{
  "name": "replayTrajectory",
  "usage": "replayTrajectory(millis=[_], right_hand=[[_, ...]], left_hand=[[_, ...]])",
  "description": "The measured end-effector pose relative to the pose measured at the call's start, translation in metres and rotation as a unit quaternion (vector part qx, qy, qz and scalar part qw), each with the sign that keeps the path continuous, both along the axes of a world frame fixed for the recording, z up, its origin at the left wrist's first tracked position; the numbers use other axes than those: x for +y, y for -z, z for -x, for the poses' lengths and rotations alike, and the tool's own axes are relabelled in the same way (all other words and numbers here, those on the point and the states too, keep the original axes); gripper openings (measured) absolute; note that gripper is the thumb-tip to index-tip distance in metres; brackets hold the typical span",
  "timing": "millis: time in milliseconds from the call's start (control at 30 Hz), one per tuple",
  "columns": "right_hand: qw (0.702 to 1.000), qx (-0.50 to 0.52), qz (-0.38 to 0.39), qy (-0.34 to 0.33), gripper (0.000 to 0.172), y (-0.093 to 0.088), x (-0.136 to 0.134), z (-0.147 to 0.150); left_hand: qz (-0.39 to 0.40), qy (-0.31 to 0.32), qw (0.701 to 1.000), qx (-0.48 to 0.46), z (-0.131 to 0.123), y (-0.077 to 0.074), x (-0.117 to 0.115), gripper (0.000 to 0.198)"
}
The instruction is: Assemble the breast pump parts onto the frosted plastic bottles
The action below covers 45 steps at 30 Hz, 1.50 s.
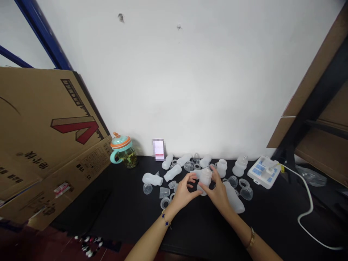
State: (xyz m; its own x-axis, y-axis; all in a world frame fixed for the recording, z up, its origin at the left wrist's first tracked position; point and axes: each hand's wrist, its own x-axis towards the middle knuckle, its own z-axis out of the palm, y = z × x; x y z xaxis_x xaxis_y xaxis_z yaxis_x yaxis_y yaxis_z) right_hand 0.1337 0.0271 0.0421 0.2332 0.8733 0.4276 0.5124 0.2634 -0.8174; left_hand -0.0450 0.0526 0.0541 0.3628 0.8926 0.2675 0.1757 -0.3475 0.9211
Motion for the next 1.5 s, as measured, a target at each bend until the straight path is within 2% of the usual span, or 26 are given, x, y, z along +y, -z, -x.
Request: replayTrajectory(millis=[167,333,533,700,800,900,1133,1500], right_hand=[[0.998,0.021,0.008,-0.063,0.079,-0.004,-0.008,0.007],[0.996,0.038,0.026,-0.079,0.081,-0.007,-0.011,0.012],[0.993,0.067,0.026,-0.088,0.081,-0.009,-0.012,0.014],[0.984,0.157,0.031,-0.076,0.066,-0.004,-0.005,0.009],[0.960,0.266,0.031,-0.084,0.056,-0.004,0.001,0.006],[0.944,0.316,0.037,-0.085,0.046,-0.008,0.004,0.003],[0.941,0.323,0.053,-0.081,0.036,-0.015,0.001,0.001],[0.936,0.343,0.059,-0.047,0.029,-0.015,0.002,-0.002]], left_hand=[[-0.007,0.015,1.000,-0.005,-0.001,-0.001,-0.001,0.067],[-0.006,0.044,0.999,-0.022,-0.002,-0.001,-0.003,0.064],[0.012,0.049,0.998,-0.033,-0.003,-0.001,-0.004,0.059],[0.019,0.054,0.998,-0.029,-0.003,-0.004,-0.005,0.053],[0.015,0.055,0.998,-0.013,-0.003,-0.004,-0.005,0.052],[0.008,0.049,0.999,0.007,-0.002,-0.003,-0.004,0.053],[-0.018,0.039,0.998,0.050,-0.001,0.000,-0.004,0.056],[-0.001,0.054,0.998,0.038,-0.001,-0.004,-0.006,0.053]])
